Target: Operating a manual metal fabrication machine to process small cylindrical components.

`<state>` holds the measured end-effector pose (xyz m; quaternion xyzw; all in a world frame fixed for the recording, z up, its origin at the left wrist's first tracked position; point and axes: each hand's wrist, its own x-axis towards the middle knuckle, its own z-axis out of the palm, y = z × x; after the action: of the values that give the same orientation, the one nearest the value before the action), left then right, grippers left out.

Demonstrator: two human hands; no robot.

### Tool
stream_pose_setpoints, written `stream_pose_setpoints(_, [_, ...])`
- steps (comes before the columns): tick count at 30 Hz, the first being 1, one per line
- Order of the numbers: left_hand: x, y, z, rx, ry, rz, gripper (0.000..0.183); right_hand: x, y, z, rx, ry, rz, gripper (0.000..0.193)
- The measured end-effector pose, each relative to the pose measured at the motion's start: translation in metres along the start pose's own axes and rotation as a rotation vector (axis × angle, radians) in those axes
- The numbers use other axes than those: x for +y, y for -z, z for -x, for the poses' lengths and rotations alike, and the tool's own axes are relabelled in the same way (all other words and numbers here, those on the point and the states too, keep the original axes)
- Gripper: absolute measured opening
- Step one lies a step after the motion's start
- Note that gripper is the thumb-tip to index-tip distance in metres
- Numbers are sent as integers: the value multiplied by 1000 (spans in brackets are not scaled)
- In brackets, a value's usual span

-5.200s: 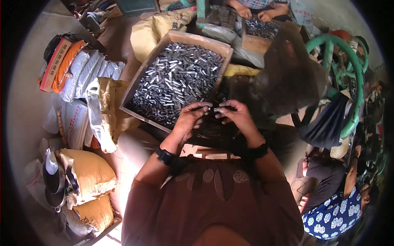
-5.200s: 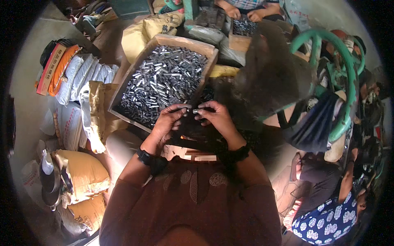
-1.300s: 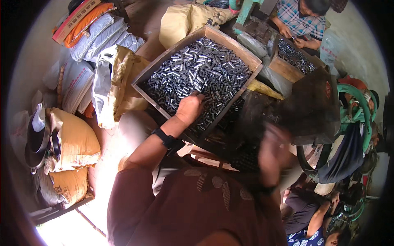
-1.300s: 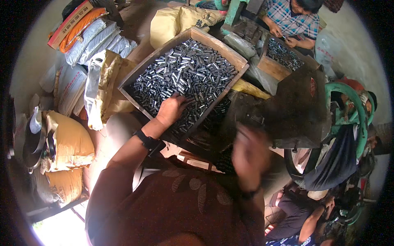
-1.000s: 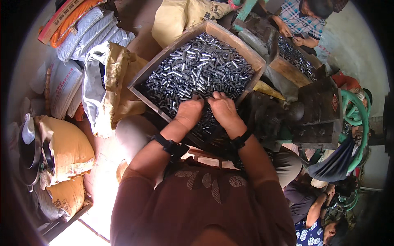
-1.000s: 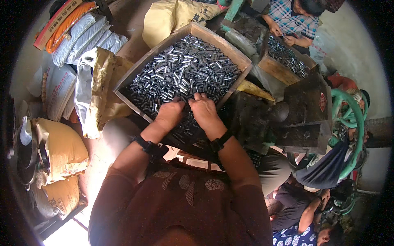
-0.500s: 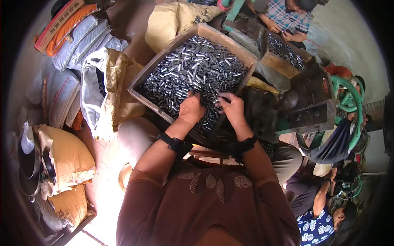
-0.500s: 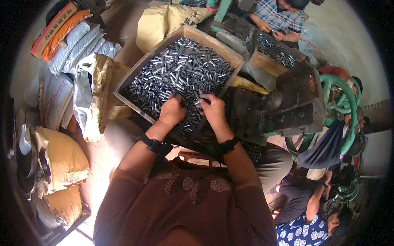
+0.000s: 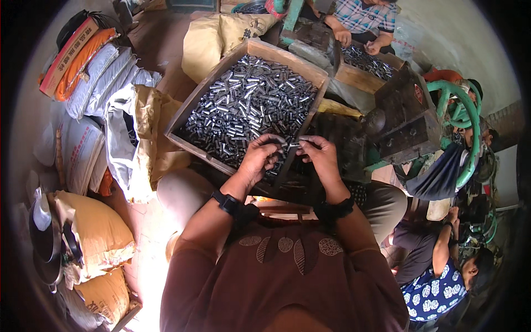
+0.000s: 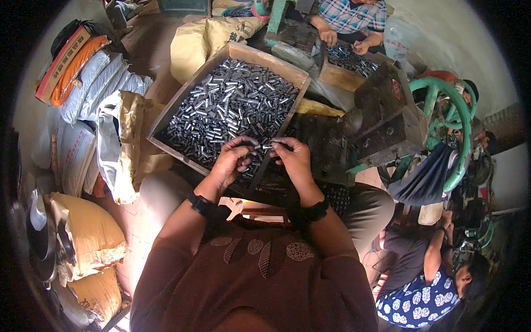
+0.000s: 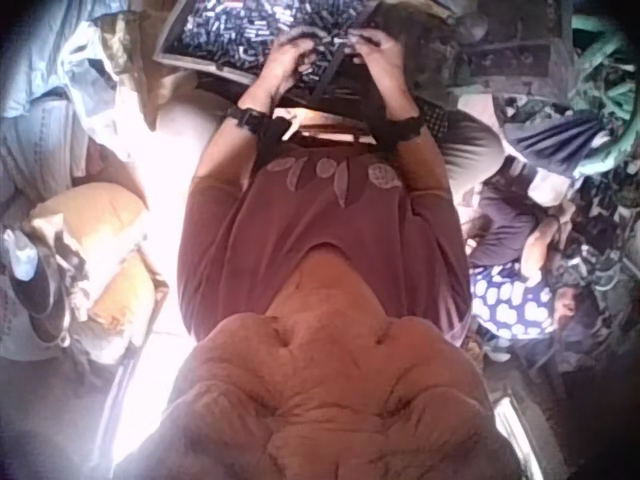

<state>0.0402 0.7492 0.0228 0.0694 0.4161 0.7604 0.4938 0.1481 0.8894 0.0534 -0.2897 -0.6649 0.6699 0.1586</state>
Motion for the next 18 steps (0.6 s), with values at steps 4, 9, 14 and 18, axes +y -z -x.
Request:
stream_pose_setpoints(4, [-7,-4,4,-8,8,76,14,0,-5,5,23,47,30,16])
stream_pose_setpoints(9, [-5,-9,5,12,-3,58,8,-1,-6,8,57,51,23,16])
stream_pose_setpoints(14, [-4,-11,5,30,-76,0,6,1,-5,8,5,20,-52,16])
stream_pose_setpoints(18, [-7,-10,3,34,-89,-40,6,2,-5,7,-12,41,-66,14])
